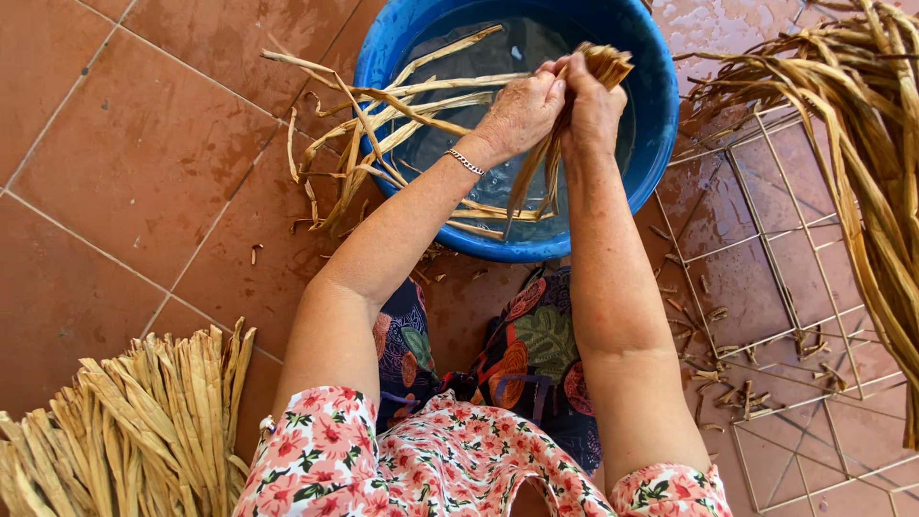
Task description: The person soaks dried plant fibers in a blue basin of water, then uses shears to trim the ends of the fibers while they are arranged on a metal drying rack.
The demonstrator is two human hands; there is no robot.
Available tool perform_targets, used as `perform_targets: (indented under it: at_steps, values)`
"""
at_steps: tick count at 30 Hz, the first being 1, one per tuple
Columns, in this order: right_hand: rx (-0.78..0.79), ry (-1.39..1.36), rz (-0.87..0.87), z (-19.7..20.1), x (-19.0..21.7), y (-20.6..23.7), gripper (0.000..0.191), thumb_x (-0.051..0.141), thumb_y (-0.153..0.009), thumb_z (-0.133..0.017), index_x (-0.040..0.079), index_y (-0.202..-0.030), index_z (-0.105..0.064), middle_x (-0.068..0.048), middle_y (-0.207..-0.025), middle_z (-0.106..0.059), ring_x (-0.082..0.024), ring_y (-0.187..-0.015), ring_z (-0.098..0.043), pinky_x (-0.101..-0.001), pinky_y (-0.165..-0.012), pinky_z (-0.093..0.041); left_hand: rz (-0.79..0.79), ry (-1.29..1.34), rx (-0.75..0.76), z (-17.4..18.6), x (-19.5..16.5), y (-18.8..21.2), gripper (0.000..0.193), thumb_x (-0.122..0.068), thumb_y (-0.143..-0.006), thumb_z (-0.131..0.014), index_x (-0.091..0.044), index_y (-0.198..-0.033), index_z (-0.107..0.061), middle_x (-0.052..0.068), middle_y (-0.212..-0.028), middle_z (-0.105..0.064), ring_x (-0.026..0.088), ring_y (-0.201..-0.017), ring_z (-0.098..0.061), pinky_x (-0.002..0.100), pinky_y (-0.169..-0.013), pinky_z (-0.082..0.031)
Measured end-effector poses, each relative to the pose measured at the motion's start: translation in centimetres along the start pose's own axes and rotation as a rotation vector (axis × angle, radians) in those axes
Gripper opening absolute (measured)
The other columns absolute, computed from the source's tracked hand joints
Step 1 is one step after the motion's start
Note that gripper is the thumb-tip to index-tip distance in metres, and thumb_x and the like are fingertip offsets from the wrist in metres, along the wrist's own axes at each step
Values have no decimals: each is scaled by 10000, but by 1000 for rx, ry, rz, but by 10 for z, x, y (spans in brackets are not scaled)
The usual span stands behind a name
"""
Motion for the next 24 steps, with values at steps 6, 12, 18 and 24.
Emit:
perform_targets:
  at_steps: [6, 12, 18, 24]
  values:
    - [-375, -120, -204, 46, 20, -18, 193, 231, -1001, -609, 56, -935, -652, -98, -863, -723, -268, -758, -740, -525, -669, -646, -37, 1, 234, -7, -4, 29, 337, -247, -1004, -423, -17, -869, -628, 203, -740, -697, 354, -715, -708, 502, -755, -559]
    - [-460, -175, -159, 90, 23, -31, 200, 247, -993, -608, 71, -908, -652, -75, -817, -678, -249, -699, -676, -569, -655, -626, -59, -15, 284, 1, -16, 47, 290, -241, -963, -467, -30, -855, -634, 198, -728, -682, 371, -701, -692, 487, -710, -560]
    - [-598, -247, -74, 145, 47, -43, 241, 237, -984, -547, 74, -816, -602, -68, -728, -632, -255, -668, -661, -579, -671, -627, -188, -86, 309, 24, -9, 76, 254, -217, -974, -500, -25, -841, -601, 235, -729, -658, 419, -709, -672, 516, -708, -559]
    - [-750, -314, -24, 196, 66, -36, 189, 150, -952, -509, 90, -780, -562, -67, -682, -613, -266, -637, -630, -588, -676, -608, -249, -161, 423, 43, 2, 99, 240, -184, -1015, -468, -16, -886, -582, 206, -738, -638, 409, -632, -652, 528, -633, -541]
Point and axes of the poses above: each hand's wrist, its own y-axis away from the middle knuckle, its own z-axis out of the back of the hand, x = y × z, the point moved 1 cm from there along -y, towards the middle knuckle
